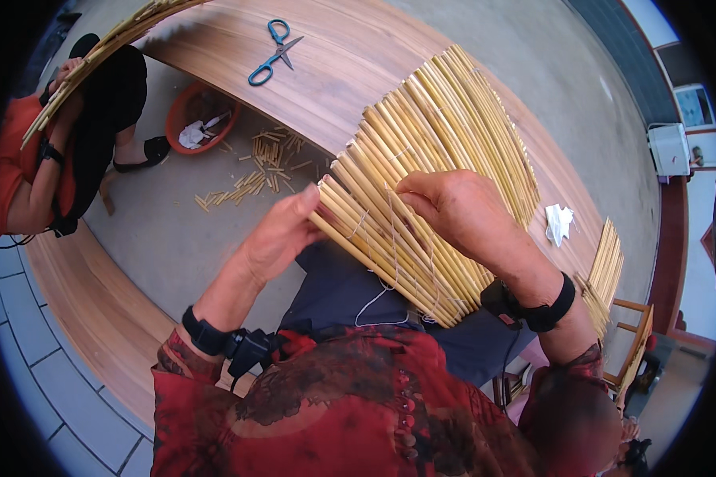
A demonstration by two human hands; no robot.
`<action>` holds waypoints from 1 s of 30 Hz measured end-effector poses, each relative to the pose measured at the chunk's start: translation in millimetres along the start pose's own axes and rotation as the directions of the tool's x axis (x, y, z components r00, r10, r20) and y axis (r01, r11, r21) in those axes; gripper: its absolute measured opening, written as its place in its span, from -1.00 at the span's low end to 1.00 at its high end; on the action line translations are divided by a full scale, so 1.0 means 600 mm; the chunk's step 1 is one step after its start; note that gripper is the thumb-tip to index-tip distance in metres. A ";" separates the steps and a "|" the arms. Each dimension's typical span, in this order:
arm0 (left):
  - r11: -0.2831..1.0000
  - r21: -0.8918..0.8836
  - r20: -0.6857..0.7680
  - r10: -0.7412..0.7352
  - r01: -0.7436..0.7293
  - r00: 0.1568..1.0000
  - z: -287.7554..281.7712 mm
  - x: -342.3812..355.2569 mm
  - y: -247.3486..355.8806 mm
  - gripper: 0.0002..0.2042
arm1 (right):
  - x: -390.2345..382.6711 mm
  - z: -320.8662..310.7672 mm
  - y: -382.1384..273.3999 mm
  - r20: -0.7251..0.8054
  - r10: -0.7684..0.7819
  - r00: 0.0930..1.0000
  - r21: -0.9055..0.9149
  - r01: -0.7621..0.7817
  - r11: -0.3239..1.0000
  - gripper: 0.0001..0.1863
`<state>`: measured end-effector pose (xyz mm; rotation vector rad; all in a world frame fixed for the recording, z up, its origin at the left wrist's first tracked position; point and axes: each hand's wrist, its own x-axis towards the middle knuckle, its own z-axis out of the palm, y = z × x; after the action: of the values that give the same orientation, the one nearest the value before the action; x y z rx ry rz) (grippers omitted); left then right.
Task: The person weaves a bamboo mat by hand, threading a string through parallel bamboo strips to secure them. They repeatedly adjust the alignment of the strips and pull the string tight to bind the mat together.
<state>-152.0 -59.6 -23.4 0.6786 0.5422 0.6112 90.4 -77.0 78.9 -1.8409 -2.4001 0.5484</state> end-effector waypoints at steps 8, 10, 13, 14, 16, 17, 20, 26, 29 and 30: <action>0.963 -0.076 -0.241 0.235 -0.259 0.942 0.069 0.041 -0.066 -0.57 | 0.027 -0.023 -0.022 0.130 0.024 0.991 -0.297 0.016 0.955 -0.80; 0.945 -0.121 -0.278 0.263 -0.305 0.924 0.070 0.049 -0.077 -0.59 | 0.029 -0.028 -0.013 0.119 0.039 0.992 -0.233 -0.010 0.972 -0.78; 0.936 -0.092 -0.338 0.290 -0.338 0.895 0.075 0.055 -0.091 -0.61 | 0.027 -0.025 -0.006 0.132 0.102 0.986 -0.189 -0.076 0.979 -0.78; 0.924 -0.090 -0.361 0.318 -0.373 0.877 0.079 0.059 -0.093 -0.62 | 0.027 -0.026 -0.010 0.139 0.118 0.983 -0.192 -0.091 0.977 -0.78; 0.911 -0.051 -0.376 0.363 -0.410 0.853 0.085 0.062 -0.095 -0.65 | 0.027 -0.029 -0.018 0.130 0.119 0.984 -0.159 -0.098 0.982 -0.80; 0.906 -0.014 -0.370 0.388 -0.423 0.844 0.091 0.064 -0.089 -0.67 | 0.023 -0.032 -0.015 0.099 0.092 0.991 -0.107 -0.082 0.991 -0.82; 0.900 0.078 -0.308 0.432 -0.429 0.848 0.120 0.062 -0.069 -0.65 | 0.001 -0.061 -0.007 0.052 0.088 0.995 -0.045 -0.086 0.995 -0.80; 0.854 0.250 -0.070 0.487 -0.457 0.871 0.205 0.054 -0.015 -0.73 | -0.097 -0.148 -0.028 -0.077 0.284 0.956 -0.066 -0.289 0.955 -0.78; 0.797 0.331 0.112 0.498 -0.505 0.860 0.263 0.048 0.008 -0.71 | -0.180 -0.177 -0.032 -0.168 0.333 0.928 0.014 -0.336 0.942 -0.81; 0.718 0.392 0.196 0.545 -0.575 0.815 0.283 0.040 0.017 -0.71 | -0.209 -0.183 -0.039 -0.174 0.377 0.910 0.039 -0.376 0.926 -0.81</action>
<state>-30.7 -106.4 89.0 1.3174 0.4043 1.0516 133.2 -174.7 209.3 -2.2601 -1.9368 0.3881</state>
